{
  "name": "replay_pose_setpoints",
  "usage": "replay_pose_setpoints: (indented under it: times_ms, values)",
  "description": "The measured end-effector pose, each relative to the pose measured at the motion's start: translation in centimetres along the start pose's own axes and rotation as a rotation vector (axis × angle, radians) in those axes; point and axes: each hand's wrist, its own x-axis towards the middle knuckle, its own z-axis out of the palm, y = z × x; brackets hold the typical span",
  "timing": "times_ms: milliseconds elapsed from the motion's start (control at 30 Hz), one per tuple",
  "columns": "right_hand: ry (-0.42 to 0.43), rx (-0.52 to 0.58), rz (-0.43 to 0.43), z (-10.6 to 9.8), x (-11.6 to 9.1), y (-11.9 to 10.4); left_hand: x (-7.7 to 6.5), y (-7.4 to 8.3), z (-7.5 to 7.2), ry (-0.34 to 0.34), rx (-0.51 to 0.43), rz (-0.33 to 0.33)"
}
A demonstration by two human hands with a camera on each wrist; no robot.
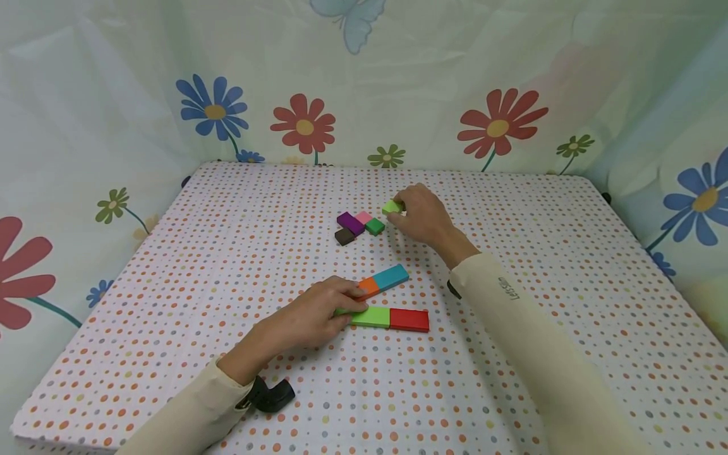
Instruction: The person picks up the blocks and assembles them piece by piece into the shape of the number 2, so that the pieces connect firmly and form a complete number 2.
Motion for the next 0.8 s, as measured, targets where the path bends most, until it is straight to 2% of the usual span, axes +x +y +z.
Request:
replay_pose_setpoints:
  times_ms: [233, 500, 800]
  values:
    - [0.051, 0.014, -0.07, 0.0, -1.0, 0.1, 0.0, 0.0, 0.0, 0.0, 0.0, 0.0]
    - [0.046, 0.018, -0.116, 0.2, -2.1, 0.4, 0.1, 0.0, -0.1, -0.005, -0.003, -0.005]
    - [0.035, -0.003, -0.19, -0.5, -2.9, 0.2, 0.0, 0.0, -0.1, -0.008, -0.013, -0.023]
